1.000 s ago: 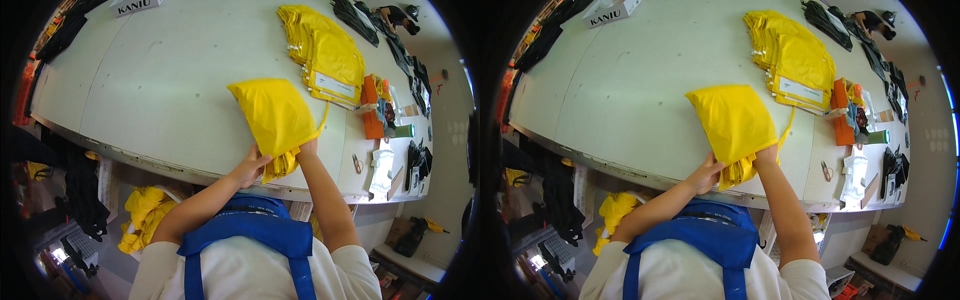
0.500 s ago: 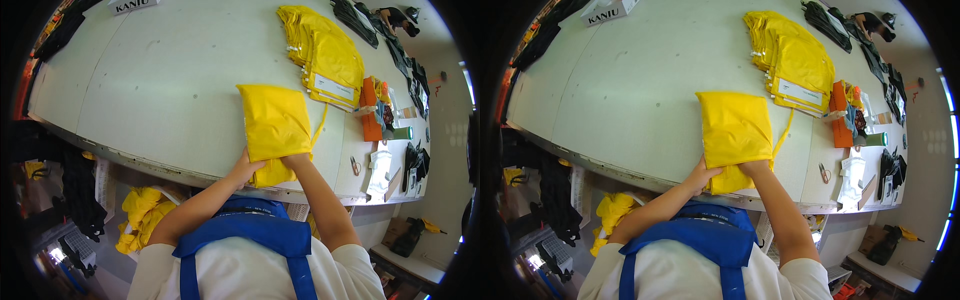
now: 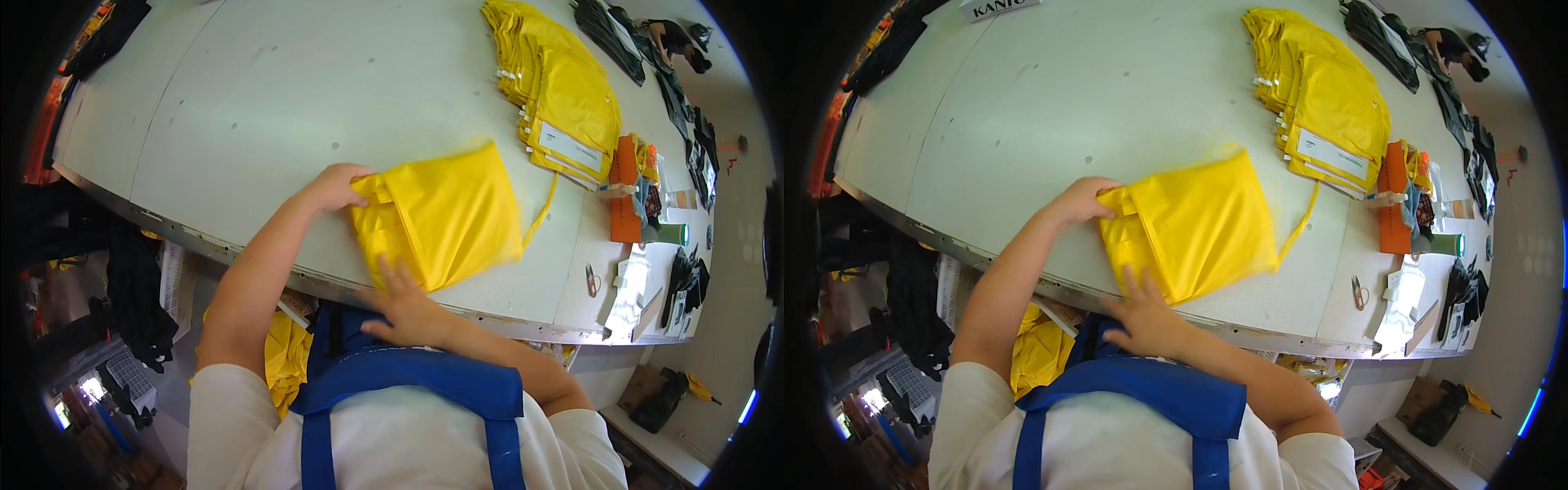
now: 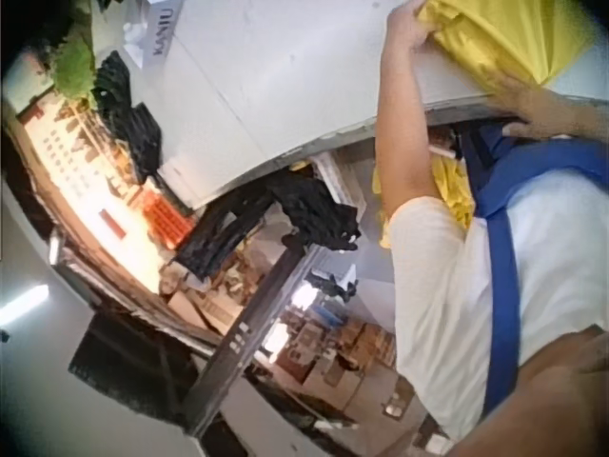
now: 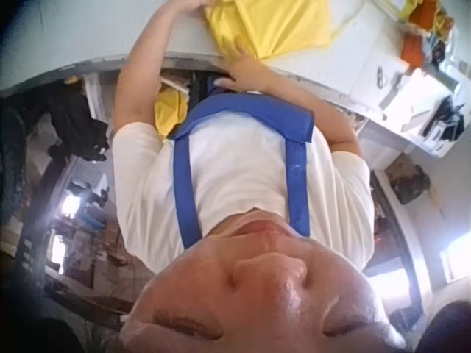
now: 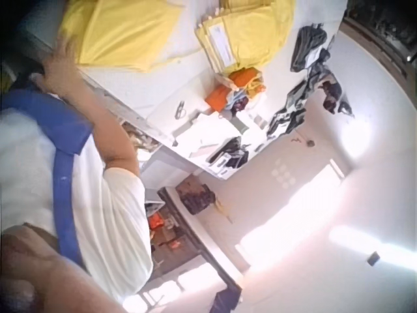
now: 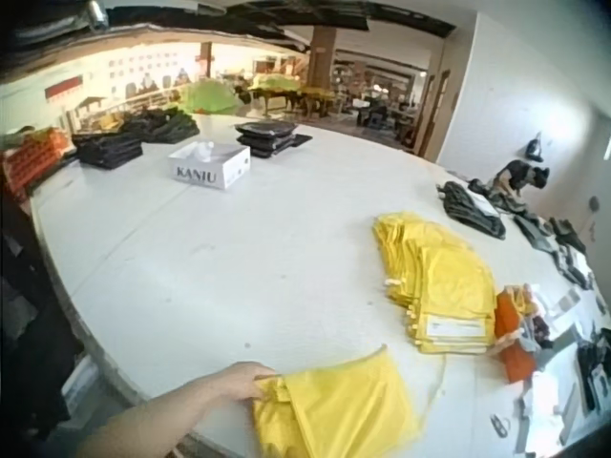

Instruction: The person folds a large yellow raincoat on a table, aligns edges, and ties the drawstrings. They then place the folded coat into a white basket and repeat the process with another yellow raincoat.

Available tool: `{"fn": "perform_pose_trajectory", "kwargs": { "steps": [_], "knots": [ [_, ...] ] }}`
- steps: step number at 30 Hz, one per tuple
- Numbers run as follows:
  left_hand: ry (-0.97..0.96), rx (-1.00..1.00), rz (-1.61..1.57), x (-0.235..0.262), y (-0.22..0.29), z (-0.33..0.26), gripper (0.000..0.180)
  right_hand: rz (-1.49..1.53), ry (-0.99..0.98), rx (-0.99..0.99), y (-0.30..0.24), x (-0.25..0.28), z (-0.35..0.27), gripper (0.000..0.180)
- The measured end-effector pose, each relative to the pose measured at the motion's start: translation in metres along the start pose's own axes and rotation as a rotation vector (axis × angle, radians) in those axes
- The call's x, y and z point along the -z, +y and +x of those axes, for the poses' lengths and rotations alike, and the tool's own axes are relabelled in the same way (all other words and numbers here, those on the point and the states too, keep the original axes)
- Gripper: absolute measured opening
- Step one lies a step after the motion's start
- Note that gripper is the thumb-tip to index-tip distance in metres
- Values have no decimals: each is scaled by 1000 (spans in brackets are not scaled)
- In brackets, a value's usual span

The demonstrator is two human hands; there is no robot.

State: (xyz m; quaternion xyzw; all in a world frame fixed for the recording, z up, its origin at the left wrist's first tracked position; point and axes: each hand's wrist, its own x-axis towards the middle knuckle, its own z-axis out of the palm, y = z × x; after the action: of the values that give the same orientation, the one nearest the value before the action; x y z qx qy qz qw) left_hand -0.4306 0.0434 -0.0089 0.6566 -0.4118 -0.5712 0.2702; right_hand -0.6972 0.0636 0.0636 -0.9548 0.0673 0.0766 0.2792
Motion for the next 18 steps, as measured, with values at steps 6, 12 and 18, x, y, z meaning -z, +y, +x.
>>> {"fn": "perform_pose_trajectory", "kwargs": {
  "steps": [6,12,18],
  "knots": [
    [648,-362,407,-81,24,9,59,-10,454,-445,102,49,45,51],
    [408,66,163,-119,14,-35,61,614,273,-579,156,49,54,52],
    [329,82,-39,-128,19,-39,67,886,70,-659,130,85,39,52]
  ]
}}
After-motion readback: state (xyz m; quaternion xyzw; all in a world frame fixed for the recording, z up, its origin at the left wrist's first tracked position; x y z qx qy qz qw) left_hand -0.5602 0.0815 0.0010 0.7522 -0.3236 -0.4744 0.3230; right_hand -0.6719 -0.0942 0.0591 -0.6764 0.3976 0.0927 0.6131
